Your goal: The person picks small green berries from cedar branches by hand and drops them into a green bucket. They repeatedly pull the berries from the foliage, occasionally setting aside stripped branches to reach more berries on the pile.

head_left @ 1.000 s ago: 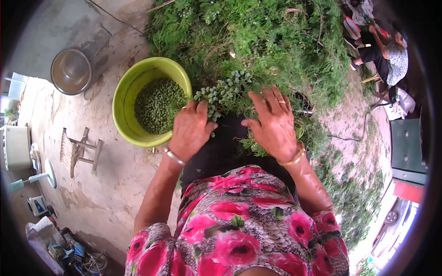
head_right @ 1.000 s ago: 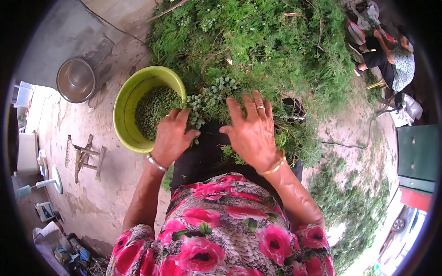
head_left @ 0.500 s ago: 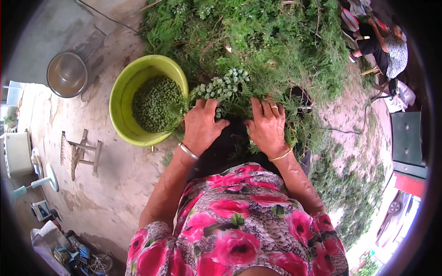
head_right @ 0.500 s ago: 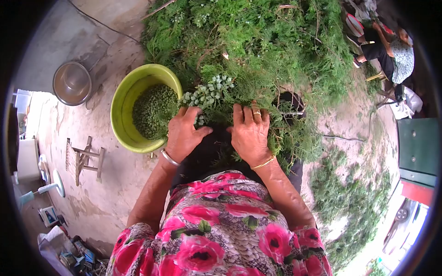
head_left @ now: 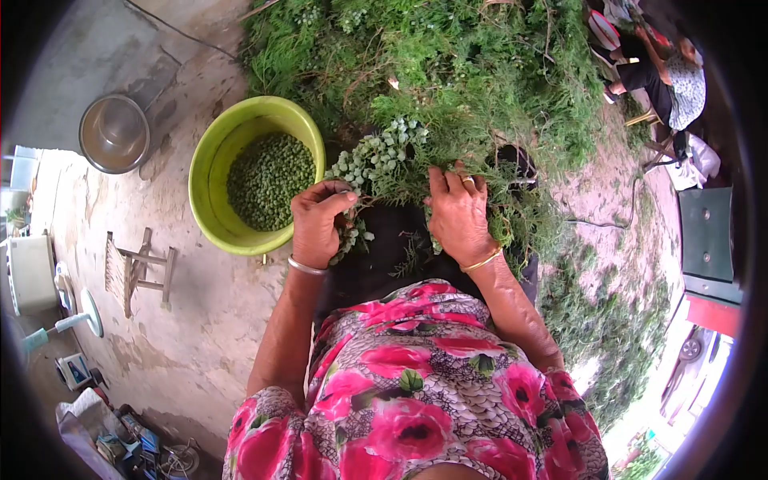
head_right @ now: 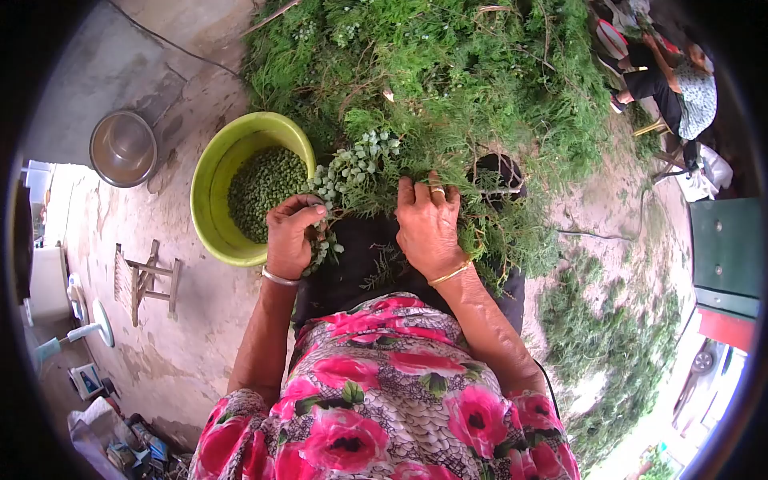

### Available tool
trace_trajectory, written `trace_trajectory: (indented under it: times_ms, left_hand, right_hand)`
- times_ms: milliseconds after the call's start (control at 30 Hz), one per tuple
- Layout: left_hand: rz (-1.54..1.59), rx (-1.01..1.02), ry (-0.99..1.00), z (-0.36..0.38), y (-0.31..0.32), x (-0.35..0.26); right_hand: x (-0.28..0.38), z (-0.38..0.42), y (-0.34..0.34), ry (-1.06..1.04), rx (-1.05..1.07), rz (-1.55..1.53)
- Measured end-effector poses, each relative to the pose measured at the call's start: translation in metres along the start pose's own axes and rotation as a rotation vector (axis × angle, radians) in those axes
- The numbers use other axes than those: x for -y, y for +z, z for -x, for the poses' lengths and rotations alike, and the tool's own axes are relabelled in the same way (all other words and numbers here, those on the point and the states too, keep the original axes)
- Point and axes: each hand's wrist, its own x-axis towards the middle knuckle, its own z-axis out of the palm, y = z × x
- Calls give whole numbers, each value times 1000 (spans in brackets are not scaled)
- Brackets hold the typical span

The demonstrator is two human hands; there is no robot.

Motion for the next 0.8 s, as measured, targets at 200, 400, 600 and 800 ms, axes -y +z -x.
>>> trace_trajectory:
  times_ms: [200, 400, 600, 800]
  left_hand:
    - [91, 10, -128, -3, -9, -1]
    - [-155, -62, -35, -1, 9, -14]
    - [-542, -65, 114, -3, 21, -4]
    - [-737, -141, 112, -17, 21, 7]
  right_hand:
    - [1, 0, 0, -10, -3, 2]
    - [2, 1, 1, -31, -13, 60]
    - [2, 2, 1, -36, -29, 62]
    - [1, 2, 2, -38, -13, 82]
